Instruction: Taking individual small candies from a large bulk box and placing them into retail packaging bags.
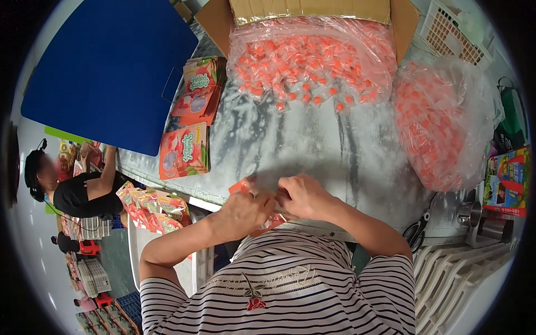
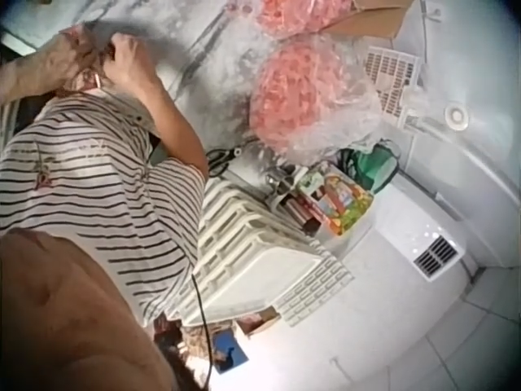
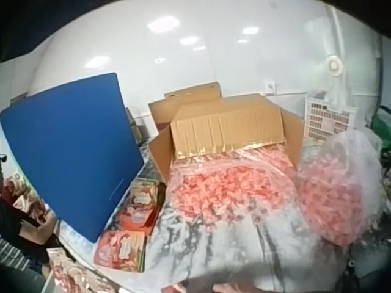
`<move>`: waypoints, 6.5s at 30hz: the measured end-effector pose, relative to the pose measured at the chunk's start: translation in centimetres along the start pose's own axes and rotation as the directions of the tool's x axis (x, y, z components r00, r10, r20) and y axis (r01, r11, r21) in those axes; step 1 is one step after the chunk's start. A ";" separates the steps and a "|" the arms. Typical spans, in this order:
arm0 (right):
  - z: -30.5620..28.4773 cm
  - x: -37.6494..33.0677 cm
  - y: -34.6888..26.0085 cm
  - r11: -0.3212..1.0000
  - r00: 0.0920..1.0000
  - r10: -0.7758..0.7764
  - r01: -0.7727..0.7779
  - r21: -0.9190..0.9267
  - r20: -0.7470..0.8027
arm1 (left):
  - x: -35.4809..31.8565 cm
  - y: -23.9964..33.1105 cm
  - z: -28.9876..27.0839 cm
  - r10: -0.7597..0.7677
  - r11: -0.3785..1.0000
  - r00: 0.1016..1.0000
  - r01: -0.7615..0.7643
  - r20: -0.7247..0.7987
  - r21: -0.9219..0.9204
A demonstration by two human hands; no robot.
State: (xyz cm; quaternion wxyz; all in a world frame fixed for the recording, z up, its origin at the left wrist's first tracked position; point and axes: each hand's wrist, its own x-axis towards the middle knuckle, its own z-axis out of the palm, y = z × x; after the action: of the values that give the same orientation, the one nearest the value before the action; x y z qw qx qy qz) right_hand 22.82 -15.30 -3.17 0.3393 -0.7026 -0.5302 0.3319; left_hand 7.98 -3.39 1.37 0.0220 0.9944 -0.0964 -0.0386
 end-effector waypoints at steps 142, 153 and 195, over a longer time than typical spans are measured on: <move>-3.6 -0.8 1.3 0.521 0.881 0.441 -0.094 0.848 -0.174 | -2.3 0.2 -0.3 -0.362 0.864 0.872 0.181 -0.330 -0.470; -3.1 2.0 -6.7 0.861 0.960 0.188 -0.262 0.435 0.206 | -3.6 0.1 -0.3 -0.329 0.830 0.896 0.124 -0.299 -0.543; -2.1 2.3 -6.9 0.986 0.907 0.031 -0.095 0.133 0.420 | -5.0 0.6 0.0 -0.317 0.822 0.905 0.112 -0.284 -0.559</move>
State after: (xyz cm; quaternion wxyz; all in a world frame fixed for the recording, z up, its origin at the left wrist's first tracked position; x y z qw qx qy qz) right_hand 21.50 -11.87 3.46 0.2597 -0.6049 -0.5406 0.5238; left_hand 2.97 -2.98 1.79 0.3082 0.9430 0.0385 0.1192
